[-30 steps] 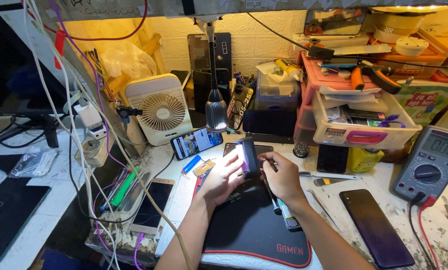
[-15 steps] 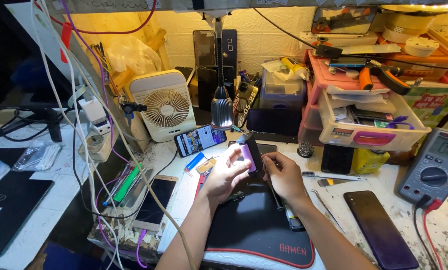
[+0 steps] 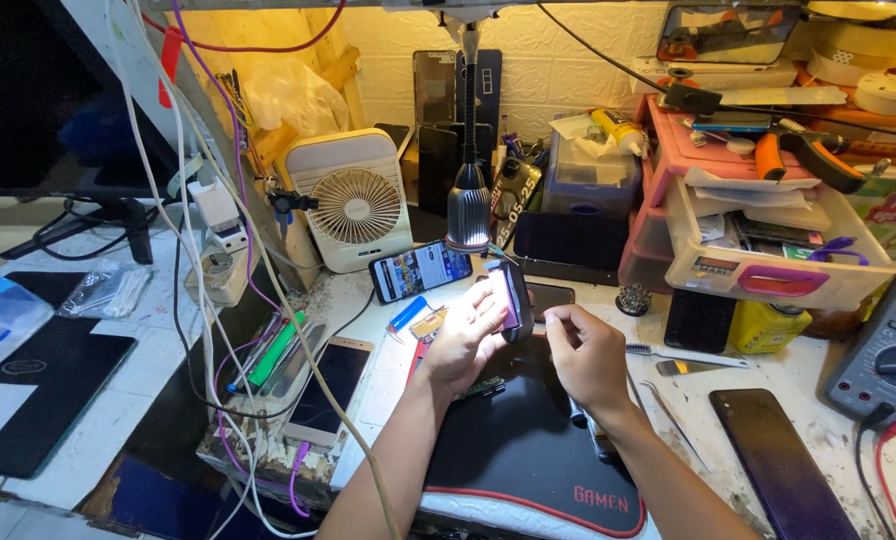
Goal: Testing and inspecting mobile phone components using a multimeter and manual handling at a repair station.
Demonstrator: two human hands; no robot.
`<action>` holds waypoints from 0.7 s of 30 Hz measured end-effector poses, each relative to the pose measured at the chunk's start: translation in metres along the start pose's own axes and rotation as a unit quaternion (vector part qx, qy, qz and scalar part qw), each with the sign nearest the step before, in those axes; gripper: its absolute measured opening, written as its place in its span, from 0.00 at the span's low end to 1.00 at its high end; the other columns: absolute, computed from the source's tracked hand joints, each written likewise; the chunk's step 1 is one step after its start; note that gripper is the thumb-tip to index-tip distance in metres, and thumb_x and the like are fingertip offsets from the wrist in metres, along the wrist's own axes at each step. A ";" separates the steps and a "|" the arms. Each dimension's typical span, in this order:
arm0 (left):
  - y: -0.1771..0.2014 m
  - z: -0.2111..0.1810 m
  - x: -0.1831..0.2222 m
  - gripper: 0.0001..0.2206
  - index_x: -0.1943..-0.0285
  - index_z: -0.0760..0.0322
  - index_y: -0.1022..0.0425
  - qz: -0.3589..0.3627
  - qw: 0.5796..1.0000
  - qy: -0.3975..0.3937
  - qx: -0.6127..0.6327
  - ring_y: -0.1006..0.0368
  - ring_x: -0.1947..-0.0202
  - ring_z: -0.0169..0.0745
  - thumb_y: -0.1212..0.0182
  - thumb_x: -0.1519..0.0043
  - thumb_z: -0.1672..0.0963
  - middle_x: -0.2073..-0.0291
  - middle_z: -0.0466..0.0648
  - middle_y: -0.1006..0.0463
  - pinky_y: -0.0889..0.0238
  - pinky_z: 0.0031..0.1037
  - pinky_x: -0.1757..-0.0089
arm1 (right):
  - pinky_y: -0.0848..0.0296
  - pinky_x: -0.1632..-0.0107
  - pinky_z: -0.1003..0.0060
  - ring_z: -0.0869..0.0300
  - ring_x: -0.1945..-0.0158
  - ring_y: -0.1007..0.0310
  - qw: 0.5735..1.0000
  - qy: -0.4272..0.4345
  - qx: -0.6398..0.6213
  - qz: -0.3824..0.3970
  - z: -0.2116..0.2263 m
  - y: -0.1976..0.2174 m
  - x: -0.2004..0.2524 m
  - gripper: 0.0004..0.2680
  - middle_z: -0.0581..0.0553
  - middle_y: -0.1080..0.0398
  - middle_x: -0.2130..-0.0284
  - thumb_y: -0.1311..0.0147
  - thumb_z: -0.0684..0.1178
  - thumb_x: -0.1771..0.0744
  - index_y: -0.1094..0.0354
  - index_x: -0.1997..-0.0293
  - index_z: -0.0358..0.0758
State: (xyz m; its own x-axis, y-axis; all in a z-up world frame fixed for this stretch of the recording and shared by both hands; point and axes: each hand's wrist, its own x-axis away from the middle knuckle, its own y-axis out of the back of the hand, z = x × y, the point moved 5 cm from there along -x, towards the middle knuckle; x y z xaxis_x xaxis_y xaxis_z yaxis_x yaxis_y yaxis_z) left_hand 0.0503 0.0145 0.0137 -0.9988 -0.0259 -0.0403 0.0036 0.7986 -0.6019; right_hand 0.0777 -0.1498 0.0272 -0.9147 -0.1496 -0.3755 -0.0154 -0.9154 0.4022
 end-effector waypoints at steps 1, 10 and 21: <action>0.002 0.002 0.000 0.36 0.23 0.71 0.48 0.000 1.000 0.004 0.016 0.38 0.35 0.58 0.32 0.38 0.57 0.35 0.62 0.37 0.38 0.47 0.40 | 0.24 0.68 0.65 0.55 0.78 0.22 1.000 0.005 0.000 -0.002 0.001 0.000 0.002 0.06 0.41 0.23 0.78 0.46 0.40 0.32 0.20 0.60 0.38; 0.037 0.015 -0.023 0.17 0.36 0.68 0.33 -0.041 0.999 0.000 0.026 0.25 0.54 0.32 0.40 0.34 0.59 0.50 0.49 0.24 0.29 0.18 0.58 | 0.33 0.59 0.68 0.65 0.70 0.27 0.995 0.012 0.102 0.005 -0.021 -0.013 0.008 0.05 0.54 0.23 0.74 0.45 0.46 0.32 0.20 0.61 0.48; 0.004 -0.089 0.079 0.19 0.43 0.61 0.24 -0.191 0.885 0.027 -0.423 0.27 0.64 0.31 0.41 0.41 0.52 0.63 0.43 0.20 0.36 0.21 0.61 | 0.32 0.61 0.68 0.64 0.70 0.27 0.994 0.028 0.097 0.034 -0.017 -0.016 0.012 0.06 0.55 0.22 0.74 0.46 0.47 0.31 0.20 0.61 0.48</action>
State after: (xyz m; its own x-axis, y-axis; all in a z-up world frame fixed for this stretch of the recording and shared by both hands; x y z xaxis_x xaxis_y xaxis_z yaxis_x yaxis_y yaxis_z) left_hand -0.0328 0.0690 0.0791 -0.9201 -0.3811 0.0900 -0.3495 0.9029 0.2504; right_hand 0.0742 -0.1434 0.0019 -0.8926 -0.2333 -0.3857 -0.0379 -0.8137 0.5800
